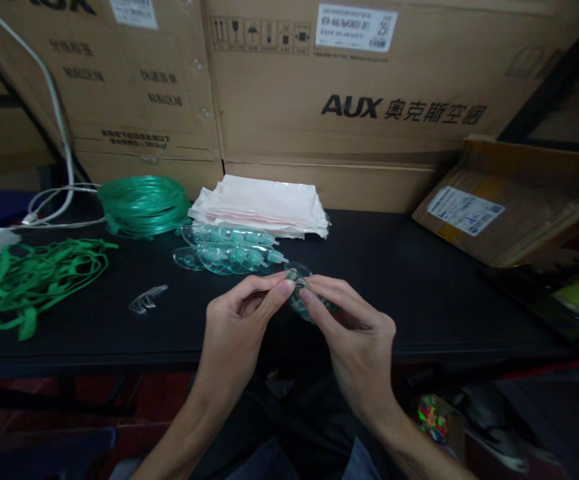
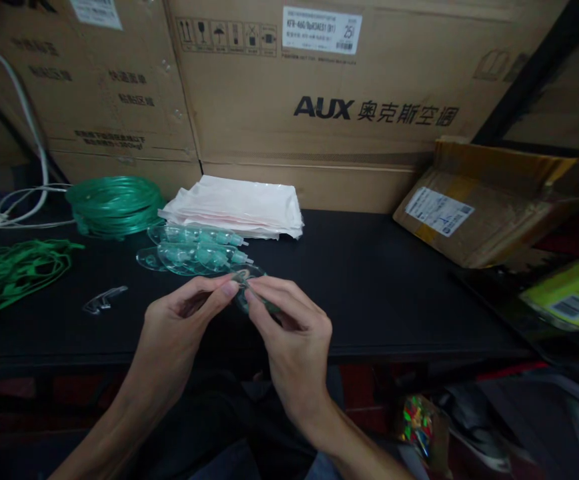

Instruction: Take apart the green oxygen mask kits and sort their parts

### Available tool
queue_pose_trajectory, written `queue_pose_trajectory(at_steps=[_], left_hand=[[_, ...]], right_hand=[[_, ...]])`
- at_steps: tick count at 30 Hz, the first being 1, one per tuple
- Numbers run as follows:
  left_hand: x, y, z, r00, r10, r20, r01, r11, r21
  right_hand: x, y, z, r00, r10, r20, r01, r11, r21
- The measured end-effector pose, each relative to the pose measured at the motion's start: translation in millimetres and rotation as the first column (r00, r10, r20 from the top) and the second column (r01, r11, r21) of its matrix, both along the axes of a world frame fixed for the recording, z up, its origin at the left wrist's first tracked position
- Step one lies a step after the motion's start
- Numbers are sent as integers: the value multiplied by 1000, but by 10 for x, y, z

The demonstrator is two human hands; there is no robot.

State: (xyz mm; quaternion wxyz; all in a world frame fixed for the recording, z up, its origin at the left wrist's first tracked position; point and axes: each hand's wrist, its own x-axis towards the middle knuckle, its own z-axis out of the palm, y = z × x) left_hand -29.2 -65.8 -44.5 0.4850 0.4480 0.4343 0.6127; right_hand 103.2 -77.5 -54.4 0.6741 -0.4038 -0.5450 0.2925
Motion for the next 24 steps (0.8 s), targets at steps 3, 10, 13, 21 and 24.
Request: queue_pose_trajectory(at_steps=[3,10,13,21,24], left_hand=[[5,-3,0,1000,-23,15,23,1000,6],[-1,4,-10,999,-37,26,36,999,30],[-7,6,-5,998,-47,29,46,999,27],[-37,16,-19,996,-82,18,82,996,18],[-46,20,-31,996,-93,11,93,996,16]], right_hand=[[5,2,9,999,25,-28,-26,999,-34],[48,39,-7,993,106,-60,-112,989,-96],[87,55,-32,987,145,-70,-152,981,-118],[105,86,12,982,177,-73,-185,973,-137],[103,85,31,983,173,-56,-179,976,-128]])
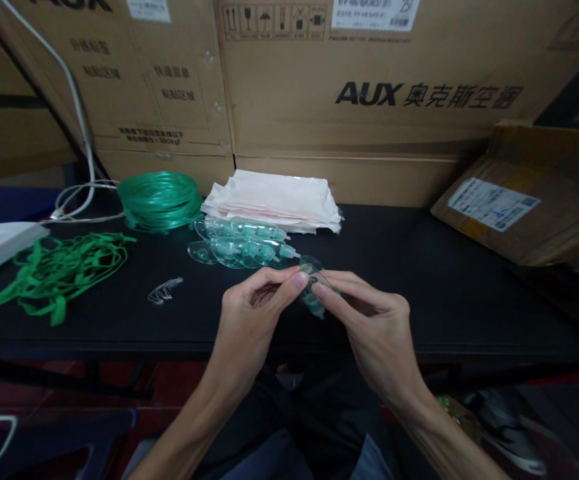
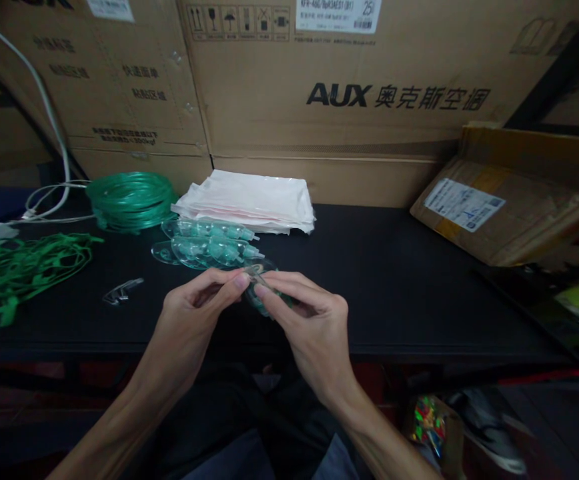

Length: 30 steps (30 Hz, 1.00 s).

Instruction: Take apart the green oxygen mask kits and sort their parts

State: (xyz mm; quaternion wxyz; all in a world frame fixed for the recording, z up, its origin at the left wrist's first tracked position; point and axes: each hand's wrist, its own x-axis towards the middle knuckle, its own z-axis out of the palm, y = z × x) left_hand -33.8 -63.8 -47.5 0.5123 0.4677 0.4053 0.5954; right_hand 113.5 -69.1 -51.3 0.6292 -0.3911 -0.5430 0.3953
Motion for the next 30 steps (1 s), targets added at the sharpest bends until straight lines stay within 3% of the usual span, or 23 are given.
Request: queue_pose_trajectory(at_steps=[15,19,26,30], left_hand=[[-21,31,-37,998,-58,22,59,998,-38],[-20,24,-11,998,-58,1,58,998,-24],[-16,20,65,997,-25,-69,28,999,43],[-66,29,64,976,-129,-178,153,980,128]], right_hand=[[12,-10,-43,999,41,-22,-41,999,-8],[55,37,-55,989,130,-67,-133,990,-37],[193,122,54,883,354,-308,-424,883,-202],[260,149,108,800,444,-404,-564,786,-252]])
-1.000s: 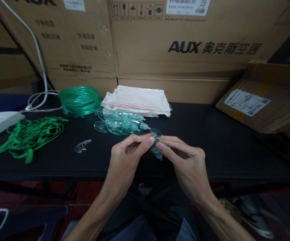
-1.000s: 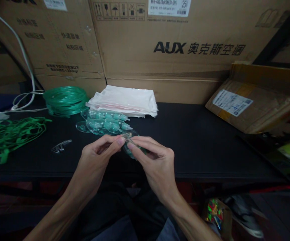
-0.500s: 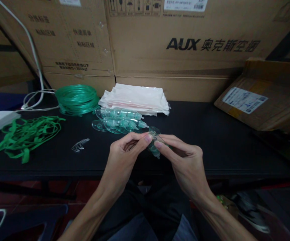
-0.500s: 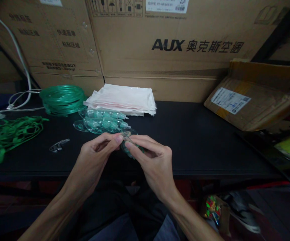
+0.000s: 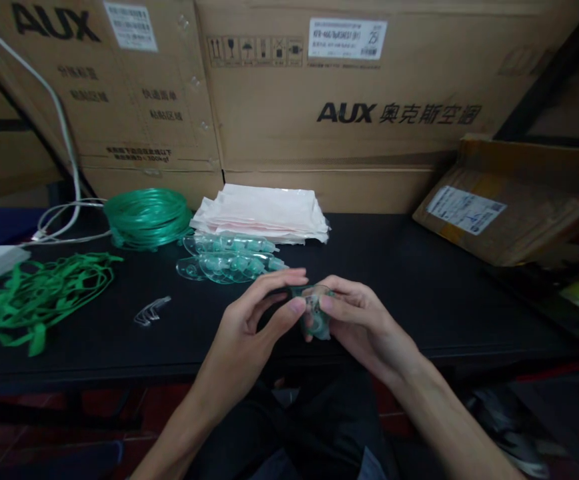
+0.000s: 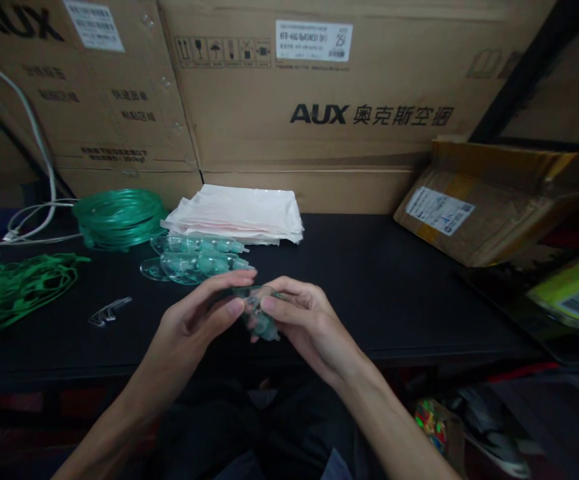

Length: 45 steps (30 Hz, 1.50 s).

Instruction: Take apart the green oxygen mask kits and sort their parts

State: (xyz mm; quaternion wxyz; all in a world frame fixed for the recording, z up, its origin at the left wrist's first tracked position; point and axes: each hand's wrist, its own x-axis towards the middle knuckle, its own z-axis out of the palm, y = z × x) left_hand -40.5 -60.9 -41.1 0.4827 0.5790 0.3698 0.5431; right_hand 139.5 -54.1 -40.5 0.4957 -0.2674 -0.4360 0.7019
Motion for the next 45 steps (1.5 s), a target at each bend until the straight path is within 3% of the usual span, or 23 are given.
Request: queue_pose_trajectory(at_steps=[3,6,8,11,15,19,23,28,31,33,36,39,42,45], left_hand=[[-39,2,-5,997,-67,-40,66,998,-13],[-56,-6,16,977,-97,-192,106,994,38],[-51,-11,27,962,-46,-268,68,995,76],[-33,-12,13,966,37,-255,-17,997,80],[-26,-3,-45,970,58,-238,-31,993,114],[-30,13,-98,979,121,-167,-86,976,200],[-16,40,-152,930,346,-122,-280,885,371],[-1,34,-167,897,387,-214,-193,778,598],[-11,21,-159,880,433,-194,-222,737,638],[-24,15,-159,866,469,-175,-249,707,662],[-42,7,-168,829,540,-142,-281,623,730],[-46,-10,-184,789,602,-124,-283,535,796],[-38,-25,-206,777,614,-135,-265,515,815],[-30,-31,-217,773,619,-142,-274,527,804]], right_hand=[[25,9,22,1000,13,5,-12,1000,-26],[7,5,23,996,-66,67,66,998,4],[-24,-2,11,983,-163,86,160,986,47],[-67,-2,-21,967,-234,97,216,963,160],[-60,16,-67,967,-177,183,125,956,266],[2,17,-62,993,-44,109,27,987,161],[24,-9,-10,997,75,26,-78,992,99],[-5,-39,17,990,142,13,-142,985,97],[-27,-40,-7,990,90,112,-107,982,154],[-47,-45,-39,981,-40,190,-8,969,246],[-88,-78,-106,939,-271,213,161,891,425],[-140,-130,-164,875,-441,198,217,724,655],[-191,-162,-184,755,-621,211,196,520,831],[-222,-162,-185,666,-722,186,203,416,887]])
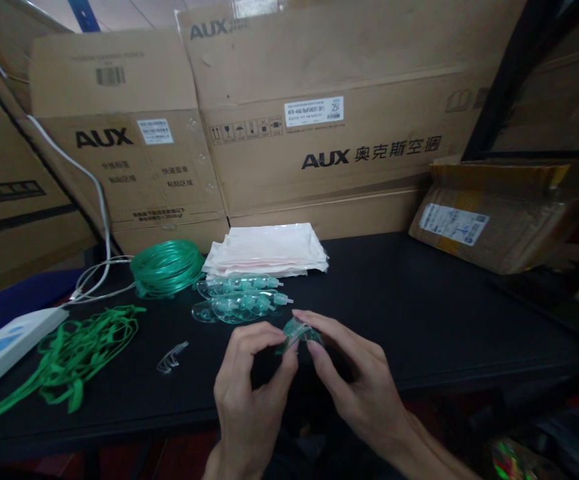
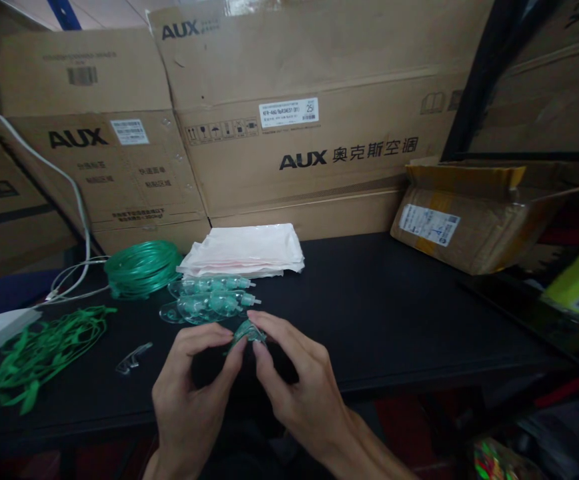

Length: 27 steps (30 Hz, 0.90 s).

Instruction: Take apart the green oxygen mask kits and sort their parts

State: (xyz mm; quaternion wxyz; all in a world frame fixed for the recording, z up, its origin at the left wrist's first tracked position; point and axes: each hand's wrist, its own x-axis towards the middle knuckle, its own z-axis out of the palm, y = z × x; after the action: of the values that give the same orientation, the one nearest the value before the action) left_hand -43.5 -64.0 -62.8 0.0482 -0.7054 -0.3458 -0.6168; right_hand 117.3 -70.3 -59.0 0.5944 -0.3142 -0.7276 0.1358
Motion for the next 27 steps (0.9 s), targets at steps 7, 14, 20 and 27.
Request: queue_pose_trajectory(at_steps=[7,14,20,27], left_hand=[[-2,12,7,998,-7,-66,7,1000,-1],[0,-1,-11,995,-4,-99,0,999,-37],[-6,-3,-1,995,5,-104,-10,999,-40],[-24,3,-34,994,47,-96,-55,995,-81]], right_hand=[[-2,5,-20,995,-89,33,83,986,142],[-27,-2,-27,995,-93,20,87,975,204],[-47,19,-69,995,-82,51,68,972,225],[-17,25,-55,993,-42,107,17,974,224]])
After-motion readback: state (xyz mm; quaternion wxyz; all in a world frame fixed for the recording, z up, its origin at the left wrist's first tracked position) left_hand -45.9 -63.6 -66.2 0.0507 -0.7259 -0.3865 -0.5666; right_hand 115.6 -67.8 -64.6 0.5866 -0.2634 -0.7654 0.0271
